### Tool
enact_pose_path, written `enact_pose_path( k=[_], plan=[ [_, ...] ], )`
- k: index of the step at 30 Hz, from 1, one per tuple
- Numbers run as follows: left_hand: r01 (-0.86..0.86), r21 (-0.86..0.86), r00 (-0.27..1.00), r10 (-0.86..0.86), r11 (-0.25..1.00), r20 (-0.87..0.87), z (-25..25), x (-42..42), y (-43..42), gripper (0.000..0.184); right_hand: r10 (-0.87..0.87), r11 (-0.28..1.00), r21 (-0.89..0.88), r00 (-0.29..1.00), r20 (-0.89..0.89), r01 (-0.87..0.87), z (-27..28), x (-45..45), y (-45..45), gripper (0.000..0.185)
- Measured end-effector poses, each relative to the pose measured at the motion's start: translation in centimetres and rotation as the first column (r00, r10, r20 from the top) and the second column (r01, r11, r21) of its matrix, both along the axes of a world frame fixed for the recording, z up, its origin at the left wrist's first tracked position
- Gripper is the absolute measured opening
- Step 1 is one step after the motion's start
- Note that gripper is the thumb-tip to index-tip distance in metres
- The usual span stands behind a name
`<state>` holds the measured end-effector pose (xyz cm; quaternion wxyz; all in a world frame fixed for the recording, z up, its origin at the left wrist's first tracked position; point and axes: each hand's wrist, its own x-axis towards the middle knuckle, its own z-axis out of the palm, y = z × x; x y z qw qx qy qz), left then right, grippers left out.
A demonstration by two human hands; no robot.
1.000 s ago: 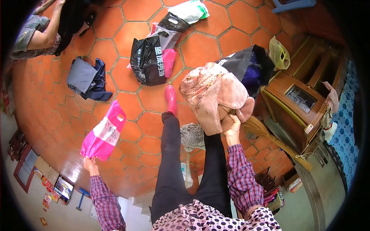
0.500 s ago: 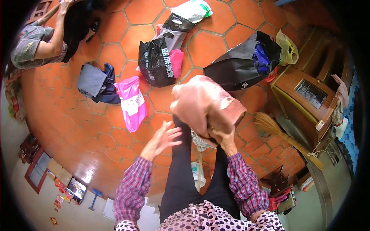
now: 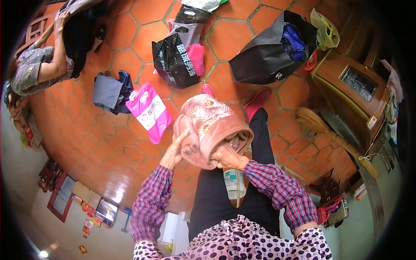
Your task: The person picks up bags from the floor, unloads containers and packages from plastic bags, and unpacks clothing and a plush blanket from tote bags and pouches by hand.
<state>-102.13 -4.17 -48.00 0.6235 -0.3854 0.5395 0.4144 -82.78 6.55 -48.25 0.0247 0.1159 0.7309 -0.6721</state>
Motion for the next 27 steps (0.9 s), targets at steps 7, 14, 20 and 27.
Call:
enact_pose_path(
  k=[7, 14, 20, 27],
  plan=[
    [0.071, -0.099, 0.819, -0.001, 0.993, 0.574, -1.8, -0.7, -6.2, 0.045, 0.181, 0.983, 0.010, 0.983, -0.016, -0.181, 0.9, 0.3, -1.9, 0.024],
    [0.536, -0.186, 0.742, -0.565, 0.823, -0.361, 3.5, 2.9, -5.3, 0.083, -0.052, 0.976, 0.218, 0.984, 0.171, 0.013, 5.5, -0.7, 6.0, 0.044],
    [0.170, -0.266, 0.965, -0.215, 0.949, -0.148, 6.1, 2.9, -3.8, 0.077, -0.078, 0.996, 0.076, 0.909, 0.409, 0.052, -4.5, 2.6, 8.7, 0.082],
    [0.320, -0.207, 0.754, -0.381, 0.924, -0.535, 10.2, 7.6, -7.9, 0.067, -0.177, 0.983, 0.161, 0.720, 0.671, 0.091, -5.5, 5.0, 6.8, 0.047]
  ],
)
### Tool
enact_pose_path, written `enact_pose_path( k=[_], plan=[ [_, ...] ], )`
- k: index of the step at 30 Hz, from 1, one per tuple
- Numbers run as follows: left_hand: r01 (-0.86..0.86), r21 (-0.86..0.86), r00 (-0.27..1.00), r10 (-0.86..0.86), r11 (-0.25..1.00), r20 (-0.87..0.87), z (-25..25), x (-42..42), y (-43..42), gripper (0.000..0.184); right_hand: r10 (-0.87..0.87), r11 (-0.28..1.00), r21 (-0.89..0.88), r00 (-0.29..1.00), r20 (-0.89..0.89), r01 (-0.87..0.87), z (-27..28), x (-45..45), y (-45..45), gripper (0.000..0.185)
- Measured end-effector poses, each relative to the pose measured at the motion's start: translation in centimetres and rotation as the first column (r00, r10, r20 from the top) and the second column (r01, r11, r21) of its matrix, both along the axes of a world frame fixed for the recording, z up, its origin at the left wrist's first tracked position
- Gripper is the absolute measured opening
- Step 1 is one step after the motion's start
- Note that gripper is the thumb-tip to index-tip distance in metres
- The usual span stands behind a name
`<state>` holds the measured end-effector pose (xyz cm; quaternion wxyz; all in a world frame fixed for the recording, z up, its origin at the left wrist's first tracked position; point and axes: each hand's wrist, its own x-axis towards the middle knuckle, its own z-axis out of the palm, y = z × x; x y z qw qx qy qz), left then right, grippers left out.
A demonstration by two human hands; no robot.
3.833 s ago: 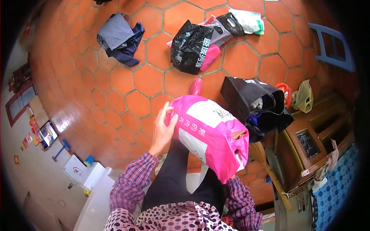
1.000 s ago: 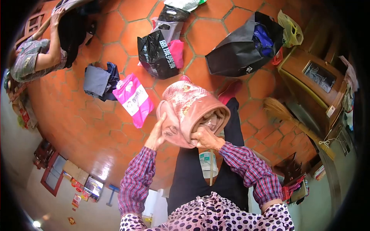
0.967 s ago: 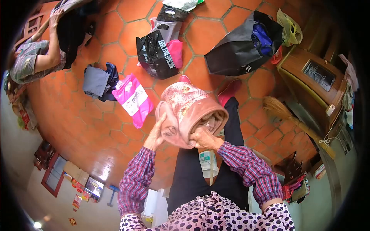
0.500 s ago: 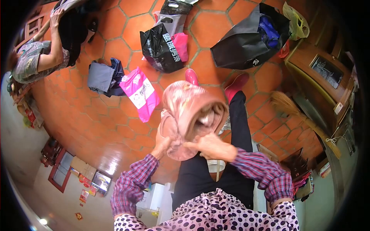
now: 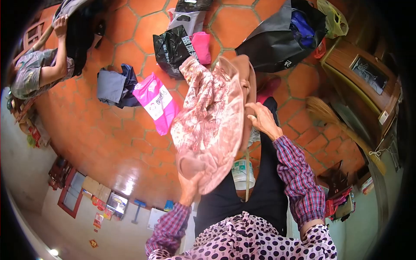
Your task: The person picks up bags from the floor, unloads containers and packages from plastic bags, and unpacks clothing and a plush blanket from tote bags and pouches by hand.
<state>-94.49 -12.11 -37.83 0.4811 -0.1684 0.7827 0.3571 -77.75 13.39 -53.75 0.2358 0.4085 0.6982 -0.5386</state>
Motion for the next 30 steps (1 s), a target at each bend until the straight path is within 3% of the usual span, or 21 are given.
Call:
enact_pose_path(
  k=[1, 4, 6, 8, 9, 10, 12, 15, 16, 17, 18, 20, 21, 22, 23, 24, 25, 26, 27, 28, 30],
  plan=[
    [0.000, 0.003, 1.000, 0.000, 1.000, 0.004, 0.8, 0.7, -0.1, 0.067, -0.052, 0.990, 0.123, 0.991, -0.120, 0.067, 0.5, -0.1, 0.2, 0.045],
    [-0.169, -0.040, 0.982, 0.172, 0.985, 0.080, 4.4, 1.5, 1.0, 0.056, -0.048, 0.963, 0.250, 0.975, -0.215, 0.102, 0.7, -1.0, 0.5, 0.046],
    [-0.375, -0.130, 0.907, 0.392, 0.918, 0.155, 6.2, 1.6, 1.6, 0.044, -0.144, 0.963, 0.200, 0.971, -0.191, 0.182, 0.6, -0.7, 0.5, 0.046],
    [-0.405, -0.142, 0.875, 0.428, 0.903, 0.227, 6.9, 1.1, 1.2, 0.035, -0.387, 0.889, 0.209, 0.913, -0.130, 0.407, 0.1, 0.4, 0.1, 0.044],
    [-0.440, -0.215, 0.840, 0.484, 0.872, 0.245, 7.6, 0.7, 2.0, 0.032, -0.390, 0.846, 0.343, 0.912, -0.124, 0.408, -1.1, 1.8, -1.2, 0.052],
    [-0.470, -0.287, 0.803, 0.539, 0.835, 0.255, 8.0, 0.3, 2.5, 0.030, -0.398, 0.841, 0.350, 0.910, -0.116, 0.412, -0.8, 2.1, -1.7, 0.052],
    [-0.423, -0.261, 0.831, 0.487, 0.868, 0.270, 7.7, 0.4, 1.8, 0.028, -0.594, 0.787, 0.054, 0.731, 0.335, 0.615, 0.7, 2.1, -3.8, 0.068],
    [-0.440, -0.341, 0.824, 0.525, 0.831, 0.216, 7.8, 0.5, 1.5, 0.026, -0.727, 0.435, -0.206, 0.477, 0.495, 0.877, 0.4, 2.5, -10.0, 0.087],
    [-0.496, -0.277, 0.786, 0.561, 0.823, 0.258, 7.5, 0.5, 0.4, 0.026, -0.732, 0.307, -0.261, 0.402, 0.550, 0.915, 0.9, 1.7, -11.2, 0.091],
    [-0.550, -0.211, 0.749, 0.589, 0.808, 0.303, 7.2, 0.5, -0.7, 0.026, -0.689, -0.009, -0.287, 0.202, 0.696, 0.958, 1.7, 0.7, -11.1, 0.092],
    [-0.544, -0.211, 0.756, 0.584, 0.812, 0.295, 6.7, 0.5, -1.8, 0.026, -0.688, -0.019, -0.293, 0.201, 0.698, 0.956, 2.6, -0.4, -10.9, 0.092],
    [-0.669, -0.138, 0.680, 0.677, 0.730, 0.283, 6.2, 0.3, -1.4, 0.030, -0.772, 0.218, -0.232, 0.313, 0.553, 0.948, 3.9, -1.5, -11.0, 0.091],
    [-0.717, -0.159, 0.652, 0.733, 0.679, 0.193, 6.0, 0.8, -1.1, 0.031, -0.759, 0.266, -0.263, 0.369, 0.536, 0.928, 3.0, -1.4, -12.7, 0.088],
    [-0.261, -0.111, 0.947, 0.277, 0.959, 0.165, 5.6, 1.3, -3.4, 0.032, -0.703, 0.395, -0.280, 0.484, 0.521, 0.875, 2.3, -1.4, -14.0, 0.090],
    [0.235, -0.153, 0.972, -0.233, 0.960, 0.033, 5.2, 1.9, -5.7, 0.033, -0.615, 0.586, -0.219, 0.604, 0.507, 0.780, 3.4, -2.0, -13.6, 0.092],
    [0.322, -0.206, 0.943, -0.333, 0.924, -0.019, 4.6, 1.8, -7.4, 0.034, -0.503, 0.749, -0.155, 0.706, 0.498, 0.644, 4.5, -2.7, -13.0, 0.095],
    [0.399, -0.270, 0.901, -0.430, 0.876, -0.064, 3.9, 1.8, -9.1, 0.034, -0.504, 0.747, -0.164, 0.710, 0.493, 0.644, 3.7, -2.3, -14.5, 0.095],
    [-0.216, -0.166, 0.974, 0.224, 0.962, 0.027, 3.7, 1.4, -9.5, 0.035, -0.619, 0.647, -0.151, 0.630, 0.469, 0.748, 1.8, -1.4, -17.2, 0.095],
    [-0.508, -0.125, 0.847, 0.521, 0.852, 0.109, 3.7, 1.2, -9.1, 0.036, -0.720, 0.532, -0.140, 0.533, 0.444, 0.835, 0.7, -0.7, -18.7, 0.095],
    [-0.758, -0.130, 0.620, 0.768, 0.639, 0.161, 3.7, 0.9, -8.7, 0.036, -0.719, 0.531, -0.145, 0.535, 0.444, 0.835, 0.9, -0.6, -18.5, 0.095],
    [-0.963, -0.238, 0.109, 0.990, 0.129, 0.093, 3.9, 0.2, -6.2, 0.038, -0.791, 0.160, -0.223, 0.260, 0.554, 0.962, 1.8, -0.7, -16.9, 0.088]
  ],
)
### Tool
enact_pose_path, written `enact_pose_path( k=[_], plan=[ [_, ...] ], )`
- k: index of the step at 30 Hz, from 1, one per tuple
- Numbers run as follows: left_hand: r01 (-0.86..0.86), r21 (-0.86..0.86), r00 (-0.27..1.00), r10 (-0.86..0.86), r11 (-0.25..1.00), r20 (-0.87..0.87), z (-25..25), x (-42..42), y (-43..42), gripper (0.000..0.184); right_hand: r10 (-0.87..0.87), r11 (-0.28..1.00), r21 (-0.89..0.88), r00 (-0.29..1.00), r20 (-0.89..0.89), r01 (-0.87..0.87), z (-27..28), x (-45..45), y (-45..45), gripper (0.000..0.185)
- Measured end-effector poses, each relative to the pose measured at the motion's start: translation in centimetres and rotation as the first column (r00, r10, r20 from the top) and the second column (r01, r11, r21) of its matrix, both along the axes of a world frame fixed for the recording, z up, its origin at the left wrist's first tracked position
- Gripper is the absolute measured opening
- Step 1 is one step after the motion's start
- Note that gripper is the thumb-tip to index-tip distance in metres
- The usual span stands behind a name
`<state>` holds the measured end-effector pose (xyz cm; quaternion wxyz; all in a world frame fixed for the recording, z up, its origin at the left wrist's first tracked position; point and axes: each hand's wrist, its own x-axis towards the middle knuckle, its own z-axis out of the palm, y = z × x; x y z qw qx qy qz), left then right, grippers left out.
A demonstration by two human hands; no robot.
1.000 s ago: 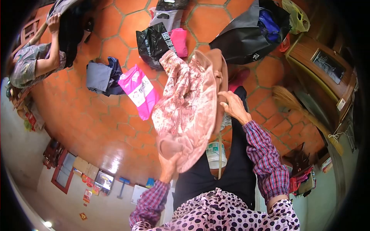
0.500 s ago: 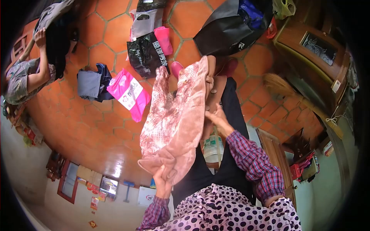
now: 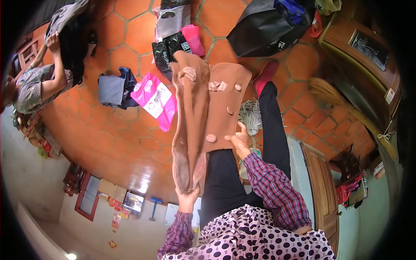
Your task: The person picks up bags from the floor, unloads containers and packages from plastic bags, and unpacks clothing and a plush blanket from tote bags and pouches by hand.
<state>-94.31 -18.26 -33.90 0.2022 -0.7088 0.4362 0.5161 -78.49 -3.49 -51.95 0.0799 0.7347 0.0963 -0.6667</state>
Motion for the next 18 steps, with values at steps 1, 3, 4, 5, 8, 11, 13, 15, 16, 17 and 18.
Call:
enact_pose_path(
  k=[1, 3, 4, 5, 8, 11, 13, 15, 16, 17, 18],
  plan=[
    [-0.019, 0.007, 1.000, 0.019, 1.000, -0.008, 0.0, -0.1, -0.1, 0.037, -0.069, 0.997, 0.029, 0.996, 0.050, 0.068, 0.5, -0.2, 1.0, 0.080],
    [-0.037, 0.023, 0.999, 0.037, 0.999, -0.016, -0.1, -0.3, -0.3, 0.036, -0.079, 0.996, 0.040, 0.997, -0.011, 0.079, -0.1, 0.8, 2.0, 0.077],
    [-0.035, 0.031, 0.999, 0.035, 0.999, -0.016, 0.0, -0.4, -0.7, 0.036, -0.096, 0.994, 0.054, 0.993, -0.064, 0.100, -0.2, 0.9, 2.3, 0.074],
    [-0.026, 0.031, 0.999, 0.027, 0.999, -0.036, 0.1, -0.4, -0.8, 0.037, -0.169, 0.983, 0.052, 0.983, -0.077, 0.174, 0.4, 0.4, 3.4, 0.068],
    [0.026, 0.037, 0.997, -0.023, 0.999, -0.068, 0.7, -0.5, -0.4, 0.040, -0.147, 0.967, 0.178, 0.969, -0.200, 0.184, 1.4, -0.5, 5.7, 0.063],
    [-0.042, 0.060, 0.999, 0.043, 0.997, -0.021, 0.9, -0.4, -0.3, 0.038, -0.106, 0.969, 0.191, 0.959, -0.261, 0.159, 1.5, -1.0, 6.7, 0.052],
    [0.056, 0.076, 0.998, -0.054, 0.995, -0.037, 0.6, 0.2, -1.2, 0.035, -0.090, 0.956, 0.236, 0.940, -0.329, 0.174, 1.6, -1.5, 6.7, 0.047],
    [0.481, 0.064, 0.874, -0.473, 0.875, -0.109, 1.5, 0.7, -2.2, 0.033, -0.084, 0.953, 0.242, 0.925, -0.371, 0.184, 1.3, -1.2, 6.8, 0.045],
    [0.741, 0.013, 0.668, -0.734, 0.672, -0.122, 2.2, 0.9, -1.9, 0.033, -0.093, 0.951, 0.235, 0.908, -0.409, 0.203, 1.0, -1.3, 6.6, 0.045],
    [0.898, -0.073, 0.424, -0.899, 0.433, -0.111, 2.8, 1.0, -1.0, 0.033, -0.150, 0.947, 0.191, 0.882, -0.447, 0.258, 1.2, -1.6, 6.9, 0.046],
    [0.737, 0.029, 0.674, -0.731, 0.675, -0.106, 3.0, 1.0, 0.0, 0.033, -0.198, 0.940, 0.158, 0.861, -0.469, 0.302, 1.5, -1.7, 7.3, 0.046]
  ],
)
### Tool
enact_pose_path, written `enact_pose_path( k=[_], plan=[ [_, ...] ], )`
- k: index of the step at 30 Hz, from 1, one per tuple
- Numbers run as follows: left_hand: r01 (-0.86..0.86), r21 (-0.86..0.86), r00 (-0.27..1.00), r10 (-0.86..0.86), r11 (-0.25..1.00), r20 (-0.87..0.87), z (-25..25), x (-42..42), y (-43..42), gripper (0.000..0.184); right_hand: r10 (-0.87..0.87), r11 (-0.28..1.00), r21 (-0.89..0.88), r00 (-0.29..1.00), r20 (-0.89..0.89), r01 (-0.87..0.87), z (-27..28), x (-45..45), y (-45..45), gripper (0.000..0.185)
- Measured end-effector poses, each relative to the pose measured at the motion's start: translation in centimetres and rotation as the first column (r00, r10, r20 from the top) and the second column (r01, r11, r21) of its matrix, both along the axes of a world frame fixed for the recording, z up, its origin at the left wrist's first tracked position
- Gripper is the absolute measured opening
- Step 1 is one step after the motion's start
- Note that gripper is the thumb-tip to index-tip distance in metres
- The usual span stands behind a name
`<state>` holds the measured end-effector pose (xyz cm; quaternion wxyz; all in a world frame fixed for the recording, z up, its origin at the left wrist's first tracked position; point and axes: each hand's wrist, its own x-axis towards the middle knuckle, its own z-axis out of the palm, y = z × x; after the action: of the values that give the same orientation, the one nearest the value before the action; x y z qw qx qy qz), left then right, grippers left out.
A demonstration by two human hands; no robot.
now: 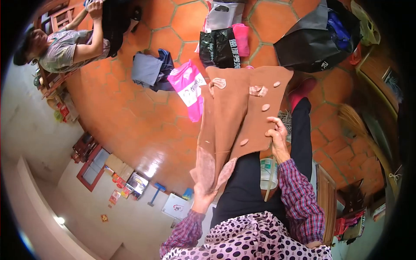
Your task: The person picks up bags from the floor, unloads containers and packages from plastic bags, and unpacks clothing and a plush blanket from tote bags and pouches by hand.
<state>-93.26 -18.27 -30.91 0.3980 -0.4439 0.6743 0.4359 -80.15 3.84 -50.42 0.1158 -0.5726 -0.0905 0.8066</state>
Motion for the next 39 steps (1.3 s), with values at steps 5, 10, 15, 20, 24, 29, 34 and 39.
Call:
enact_pose_path(
  k=[5, 10, 15, 20, 24, 29, 34, 39],
  plan=[
    [-0.073, 0.071, 0.977, 0.058, 0.995, 0.206, 1.8, 0.2, 1.4, 0.029, -0.020, 1.000, -0.006, 1.000, -0.021, 0.020, -1.4, -0.6, -0.4, 0.068],
    [0.011, -0.115, 0.992, 0.004, 0.993, 0.127, 5.8, 0.5, 5.3, 0.028, -0.073, 0.827, -0.552, 0.994, 0.083, 0.107, -6.6, -0.8, 0.5, 0.110],
    [0.325, -0.195, 0.944, -0.306, 0.925, 0.119, 10.2, 1.3, 3.4, 0.050, 0.000, 0.894, -0.448, 1.000, -0.009, -0.004, -12.2, 0.1, -0.2, 0.110],
    [0.302, -0.265, 0.950, -0.313, 0.916, 0.002, 11.8, 2.0, 9.9, 0.056, -0.037, 0.919, -0.381, 0.986, 0.164, 0.098, -9.3, 0.4, 1.3, 0.093],
    [0.524, -0.331, 0.840, -0.540, 0.785, 0.050, 12.0, 2.7, 7.6, 0.060, 0.697, 0.301, 0.291, 0.418, 0.582, -0.908, -2.8, -3.7, 6.9, 0.076],
    [0.590, -0.355, 0.796, -0.595, 0.725, 0.107, 11.8, 2.5, 8.0, 0.070, 0.615, -0.570, 0.671, 0.294, 0.731, -0.475, -0.6, -10.1, 3.1, 0.075],
    [0.723, -0.219, 0.656, -0.750, 0.655, -0.079, 11.4, 3.8, 5.2, 0.073, 0.869, -0.321, 0.902, 0.287, 0.402, -0.289, -1.0, -13.1, 2.2, 0.090],
    [0.708, -0.240, 0.703, -0.696, 0.664, 0.145, 10.7, 2.7, 13.6, 0.076, 0.888, -0.450, 0.856, -0.231, 0.398, -0.253, 3.9, -12.4, 6.3, 0.098]
  ],
)
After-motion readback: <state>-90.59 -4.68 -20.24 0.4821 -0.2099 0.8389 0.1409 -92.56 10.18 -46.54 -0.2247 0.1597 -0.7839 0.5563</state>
